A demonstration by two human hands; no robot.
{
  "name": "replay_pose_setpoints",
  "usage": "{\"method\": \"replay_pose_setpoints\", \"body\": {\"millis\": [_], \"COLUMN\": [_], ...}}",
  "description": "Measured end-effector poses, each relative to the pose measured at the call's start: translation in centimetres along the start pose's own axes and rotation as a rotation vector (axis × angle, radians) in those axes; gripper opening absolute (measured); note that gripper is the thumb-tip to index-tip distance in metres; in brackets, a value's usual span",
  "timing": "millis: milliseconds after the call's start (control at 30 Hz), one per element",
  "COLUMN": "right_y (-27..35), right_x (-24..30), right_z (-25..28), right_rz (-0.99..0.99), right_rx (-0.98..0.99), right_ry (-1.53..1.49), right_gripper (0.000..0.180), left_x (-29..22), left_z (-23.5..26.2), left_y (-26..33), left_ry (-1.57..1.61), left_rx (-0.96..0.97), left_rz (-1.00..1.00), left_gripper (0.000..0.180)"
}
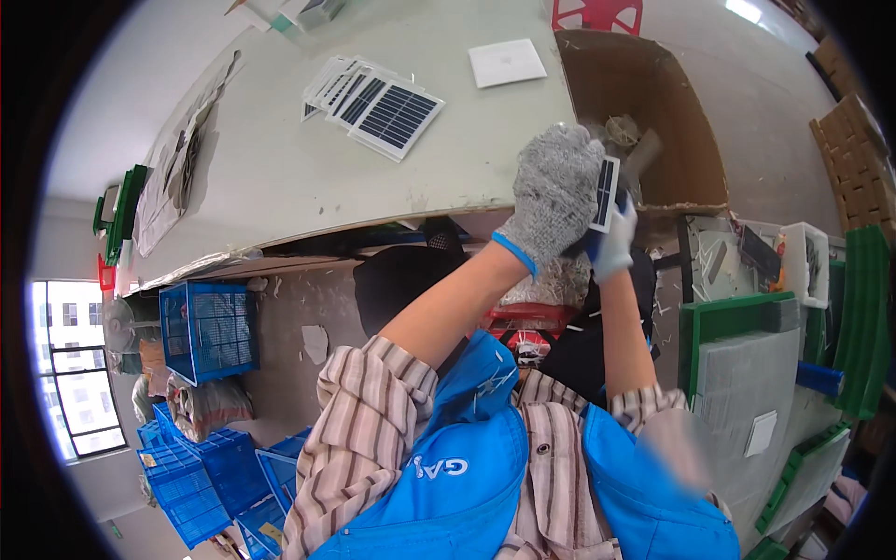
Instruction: Trimming the edges of small solar panels using a utility knife.
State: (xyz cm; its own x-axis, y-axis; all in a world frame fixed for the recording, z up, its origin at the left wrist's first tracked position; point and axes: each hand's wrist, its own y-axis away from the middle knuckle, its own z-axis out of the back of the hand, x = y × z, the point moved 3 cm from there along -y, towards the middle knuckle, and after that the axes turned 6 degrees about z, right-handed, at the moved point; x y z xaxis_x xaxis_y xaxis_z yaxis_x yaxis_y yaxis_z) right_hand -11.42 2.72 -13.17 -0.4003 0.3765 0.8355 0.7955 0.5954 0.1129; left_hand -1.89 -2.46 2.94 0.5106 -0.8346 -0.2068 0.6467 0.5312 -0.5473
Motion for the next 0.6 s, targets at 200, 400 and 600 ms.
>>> {"method": "replay_pose_setpoints", "body": {"millis": [200, 400, 600], "right_y": [4.4, -0.9, -8.8], "right_x": [13.0, 17.5, 12.3], "right_z": [-2.6, -12.0, -16.1], "right_rz": [-0.051, 1.033, 1.564], "right_rx": [0.218, 0.478, 0.736], "right_ry": [0.231, 0.888, 1.403], "right_gripper": [0.016, 0.026, 0.034], "left_x": [2.0, 17.6, 14.0], "left_z": [1.8, 6.7, 6.3], "left_y": [-1.2, 0.1, 1.2], "left_ry": [0.373, -0.403, -0.497], "left_rx": [0.048, -0.047, 0.201], "left_rz": [0.039, 0.245, 0.134], "left_gripper": [0.033, 0.069, 0.061]}}
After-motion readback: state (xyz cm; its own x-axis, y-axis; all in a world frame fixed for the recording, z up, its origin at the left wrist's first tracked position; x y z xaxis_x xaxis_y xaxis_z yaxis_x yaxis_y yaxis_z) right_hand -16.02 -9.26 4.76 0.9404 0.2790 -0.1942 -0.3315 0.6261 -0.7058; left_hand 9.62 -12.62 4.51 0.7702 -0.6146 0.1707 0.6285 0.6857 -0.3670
